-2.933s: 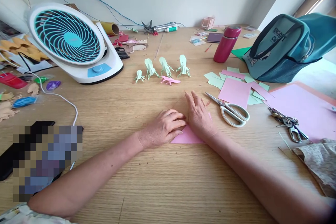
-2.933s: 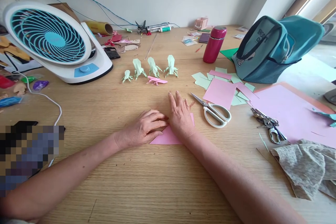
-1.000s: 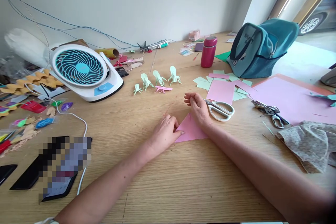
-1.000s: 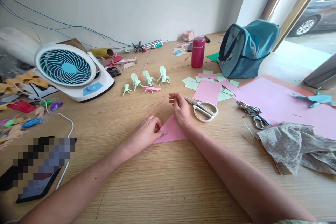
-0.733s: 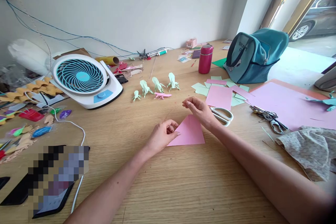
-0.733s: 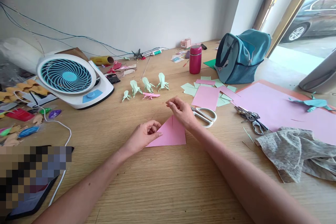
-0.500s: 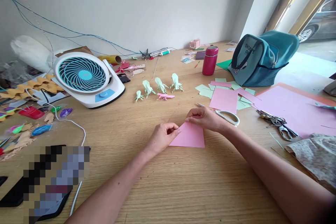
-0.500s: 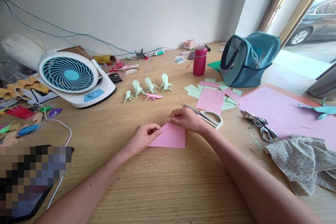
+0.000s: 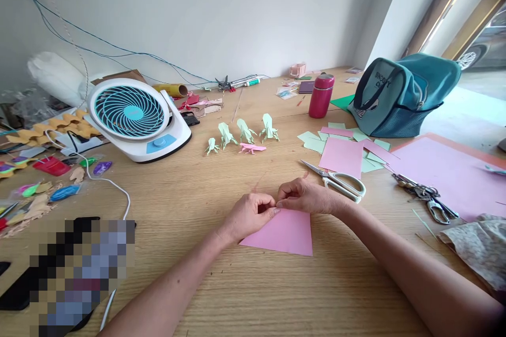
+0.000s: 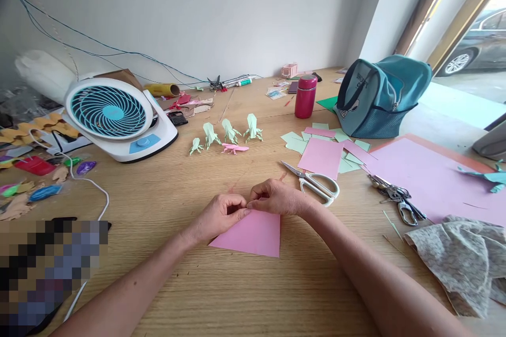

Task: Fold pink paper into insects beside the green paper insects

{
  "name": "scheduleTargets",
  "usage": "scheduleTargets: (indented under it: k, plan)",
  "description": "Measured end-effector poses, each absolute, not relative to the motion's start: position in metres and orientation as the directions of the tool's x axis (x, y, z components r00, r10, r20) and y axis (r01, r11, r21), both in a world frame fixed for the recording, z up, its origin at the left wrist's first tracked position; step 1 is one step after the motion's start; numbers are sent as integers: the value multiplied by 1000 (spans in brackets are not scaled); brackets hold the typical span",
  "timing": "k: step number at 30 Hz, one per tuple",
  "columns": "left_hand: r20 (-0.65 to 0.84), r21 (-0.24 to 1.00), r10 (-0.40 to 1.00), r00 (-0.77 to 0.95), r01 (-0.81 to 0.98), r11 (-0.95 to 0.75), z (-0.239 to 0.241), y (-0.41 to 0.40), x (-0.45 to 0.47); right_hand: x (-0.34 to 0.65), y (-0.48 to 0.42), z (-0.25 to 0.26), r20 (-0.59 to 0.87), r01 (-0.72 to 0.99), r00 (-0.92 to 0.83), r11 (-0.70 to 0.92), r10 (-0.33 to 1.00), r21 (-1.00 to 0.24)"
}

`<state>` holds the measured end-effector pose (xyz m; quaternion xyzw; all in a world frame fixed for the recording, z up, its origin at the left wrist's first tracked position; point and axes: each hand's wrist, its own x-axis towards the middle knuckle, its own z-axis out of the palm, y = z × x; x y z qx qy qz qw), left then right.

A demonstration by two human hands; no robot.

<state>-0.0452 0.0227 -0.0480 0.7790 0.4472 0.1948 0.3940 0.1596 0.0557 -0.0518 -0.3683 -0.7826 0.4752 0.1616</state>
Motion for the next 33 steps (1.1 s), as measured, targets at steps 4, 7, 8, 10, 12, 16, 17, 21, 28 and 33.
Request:
scheduleTargets:
  k: [4, 7, 8, 10, 12, 16, 17, 21, 28, 33]
  plan:
    - [-11, 783, 847, 532, 532, -323, -49, 20, -44, 160, 56, -51, -102, 418, -704, 295, 703, -859]
    - [-12, 785, 843, 537, 528, -325, -49, 19, -44, 163, 57, -50, -119, 411, -723, 284, 680, -866]
    - [-14, 788, 843, 538, 525, -322, -49, 19, -44, 164, 57, -49, -127, 410, -725, 276, 676, -870]
    - [-20, 797, 841, 541, 516, -314, -48, 20, -45, 167, 58, -49, -143, 410, -725, 254, 674, -876]
    - [-19, 808, 837, 547, 501, -310, -47, 20, -45, 169, 59, -49, -157, 411, -723, 235, 673, -881]
    - [-8, 821, 824, 566, 475, -318, -45, 21, -47, 173, 60, -47, -185, 415, -711, 193, 678, -889]
    - [-10, 824, 821, 571, 469, -316, -45, 21, -48, 174, 60, -46, -189, 414, -707, 181, 682, -892]
    - [-39, 850, 802, 596, 441, -287, -44, 24, -51, 178, 60, -43, -187, 378, -694, 131, 695, -916]
    - [-18, 877, 807, 590, 397, -271, -44, 29, -58, 184, 61, -44, -151, 236, -702, 27, 696, -971]
    - [20, 895, 824, 566, 357, -267, -46, 33, -63, 188, 62, -53, -139, 146, -686, -52, 714, -988]
